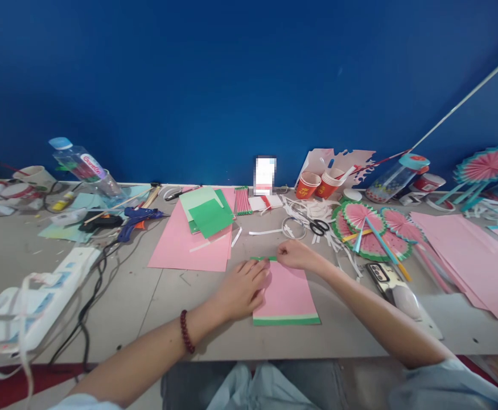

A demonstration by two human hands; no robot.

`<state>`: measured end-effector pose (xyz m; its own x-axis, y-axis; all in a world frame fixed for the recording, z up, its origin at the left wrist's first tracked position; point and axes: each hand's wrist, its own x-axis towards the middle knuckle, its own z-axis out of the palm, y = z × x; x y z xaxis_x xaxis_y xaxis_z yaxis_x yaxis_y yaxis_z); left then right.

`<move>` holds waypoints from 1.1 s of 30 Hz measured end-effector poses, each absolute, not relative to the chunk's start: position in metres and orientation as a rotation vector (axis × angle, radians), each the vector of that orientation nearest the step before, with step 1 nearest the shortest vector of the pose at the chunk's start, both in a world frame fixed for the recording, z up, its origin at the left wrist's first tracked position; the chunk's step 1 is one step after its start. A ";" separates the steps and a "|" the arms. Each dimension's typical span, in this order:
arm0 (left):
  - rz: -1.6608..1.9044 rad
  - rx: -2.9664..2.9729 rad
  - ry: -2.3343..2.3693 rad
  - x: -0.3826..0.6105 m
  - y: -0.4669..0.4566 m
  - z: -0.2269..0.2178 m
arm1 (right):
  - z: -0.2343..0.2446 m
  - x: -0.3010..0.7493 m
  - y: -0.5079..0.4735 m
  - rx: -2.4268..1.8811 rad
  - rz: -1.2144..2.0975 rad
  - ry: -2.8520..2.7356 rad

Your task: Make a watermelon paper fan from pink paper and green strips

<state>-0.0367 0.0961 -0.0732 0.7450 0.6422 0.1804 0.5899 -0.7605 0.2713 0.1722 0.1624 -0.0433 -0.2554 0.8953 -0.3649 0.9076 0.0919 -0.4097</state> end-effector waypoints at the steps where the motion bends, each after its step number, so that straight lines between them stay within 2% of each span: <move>1: 0.391 2.750 0.976 -0.037 0.096 -0.073 | -0.043 0.172 0.163 1.901 -0.895 2.309; 16: 0.356 2.717 0.994 -0.037 0.096 -0.070 | -0.045 0.181 0.168 1.844 -0.960 2.334; 22: 0.362 2.710 0.989 -0.037 0.097 -0.072 | -0.041 0.193 0.170 1.739 -1.090 2.377; 33: 0.343 2.701 1.002 -0.037 0.096 -0.071 | -0.046 0.206 0.165 1.777 -1.045 2.470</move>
